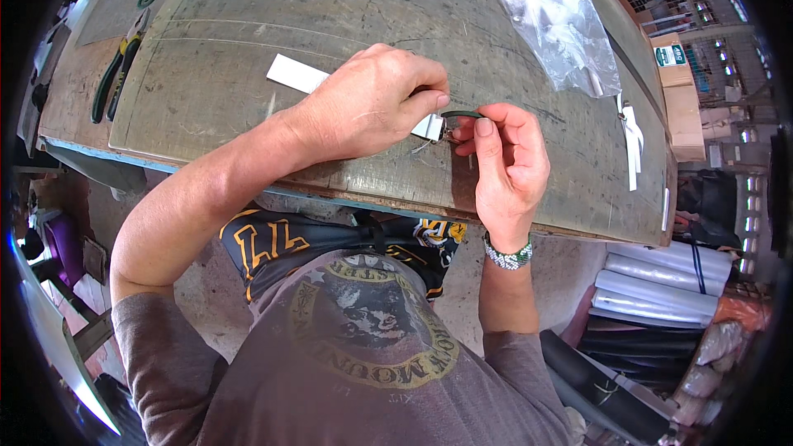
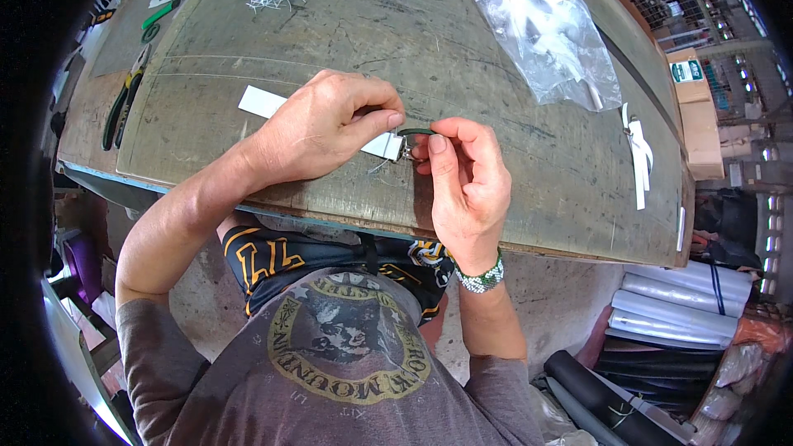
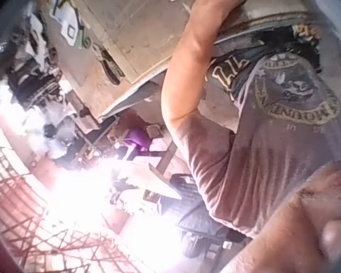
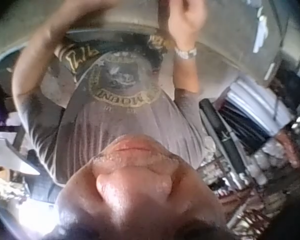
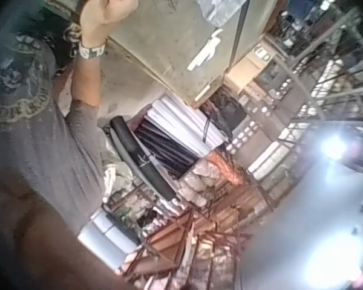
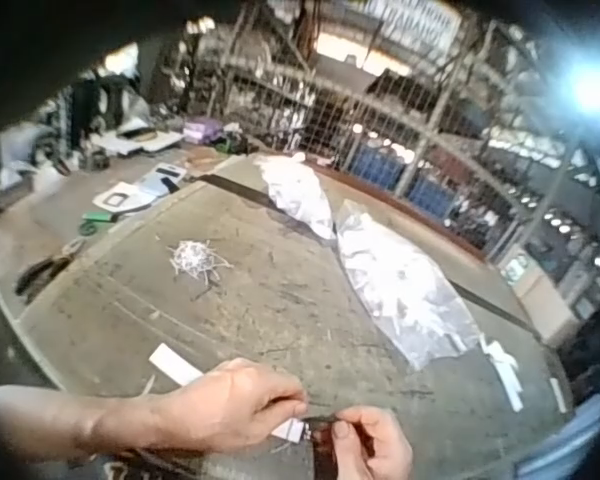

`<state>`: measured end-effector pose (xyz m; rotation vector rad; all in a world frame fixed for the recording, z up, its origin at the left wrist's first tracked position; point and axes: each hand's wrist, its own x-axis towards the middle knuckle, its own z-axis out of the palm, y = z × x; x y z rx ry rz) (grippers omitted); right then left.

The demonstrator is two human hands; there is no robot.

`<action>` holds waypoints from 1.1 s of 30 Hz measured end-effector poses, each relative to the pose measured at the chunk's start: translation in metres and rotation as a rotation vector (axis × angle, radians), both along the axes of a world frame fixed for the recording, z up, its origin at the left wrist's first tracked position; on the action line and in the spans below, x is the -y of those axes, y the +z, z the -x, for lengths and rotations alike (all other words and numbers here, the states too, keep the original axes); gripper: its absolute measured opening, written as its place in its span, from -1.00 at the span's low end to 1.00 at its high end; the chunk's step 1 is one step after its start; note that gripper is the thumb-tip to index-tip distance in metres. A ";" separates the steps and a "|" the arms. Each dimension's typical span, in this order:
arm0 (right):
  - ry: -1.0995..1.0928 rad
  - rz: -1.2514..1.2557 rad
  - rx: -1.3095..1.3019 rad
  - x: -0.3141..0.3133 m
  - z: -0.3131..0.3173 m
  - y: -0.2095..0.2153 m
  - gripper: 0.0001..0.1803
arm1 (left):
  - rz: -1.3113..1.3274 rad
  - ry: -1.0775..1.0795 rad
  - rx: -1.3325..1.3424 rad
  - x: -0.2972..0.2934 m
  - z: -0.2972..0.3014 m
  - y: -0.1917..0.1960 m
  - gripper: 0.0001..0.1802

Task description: The recorder is assembling small leather or fabric straps by attaching metal clips and small rubber loops.

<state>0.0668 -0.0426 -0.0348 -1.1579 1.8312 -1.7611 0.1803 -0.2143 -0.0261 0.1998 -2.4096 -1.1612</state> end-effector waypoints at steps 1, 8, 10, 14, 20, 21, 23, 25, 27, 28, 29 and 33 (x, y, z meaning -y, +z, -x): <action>0.001 -0.002 -0.004 0.000 0.000 0.000 -0.86 | 0.009 0.004 -0.006 0.000 0.000 0.000 -0.83; 0.002 -0.020 -0.028 0.002 -0.001 0.002 -0.86 | 0.011 0.008 -0.024 0.000 0.000 -0.001 -0.82; -0.002 -0.031 -0.044 0.001 -0.001 0.002 -0.87 | 0.010 0.007 -0.023 0.000 0.000 -0.001 -0.82; -0.004 -0.042 -0.054 0.001 -0.001 0.003 -0.87 | 0.013 0.007 -0.008 0.000 0.000 0.000 -0.82; -0.013 -0.053 -0.030 0.002 -0.001 0.003 -0.87 | 0.014 0.006 -0.012 0.000 0.001 -0.002 -0.83; -0.016 -0.060 -0.035 0.003 -0.001 0.004 -0.87 | 0.013 0.005 -0.013 0.000 0.001 -0.001 -0.83; -0.019 -0.066 -0.042 0.003 -0.001 0.004 -0.87 | 0.008 0.004 -0.003 0.000 0.001 0.000 -0.83; -0.030 -0.074 -0.028 0.003 -0.001 0.004 -0.87 | 0.010 0.004 -0.007 0.001 0.001 0.000 -0.83; -0.022 -0.067 -0.029 0.004 -0.001 0.004 -0.87 | 0.014 0.002 -0.011 0.001 0.000 0.002 -0.83; -0.013 -0.061 -0.030 0.003 0.000 0.004 -0.86 | 0.003 0.008 0.027 0.000 -0.001 0.004 -0.82; -0.016 -0.057 -0.031 0.003 0.000 0.003 -0.86 | -0.006 0.014 0.066 0.000 -0.002 0.006 -0.82; -0.035 0.078 0.116 -0.003 0.004 0.002 -0.84 | -0.072 0.052 0.033 0.004 -0.004 0.015 -0.81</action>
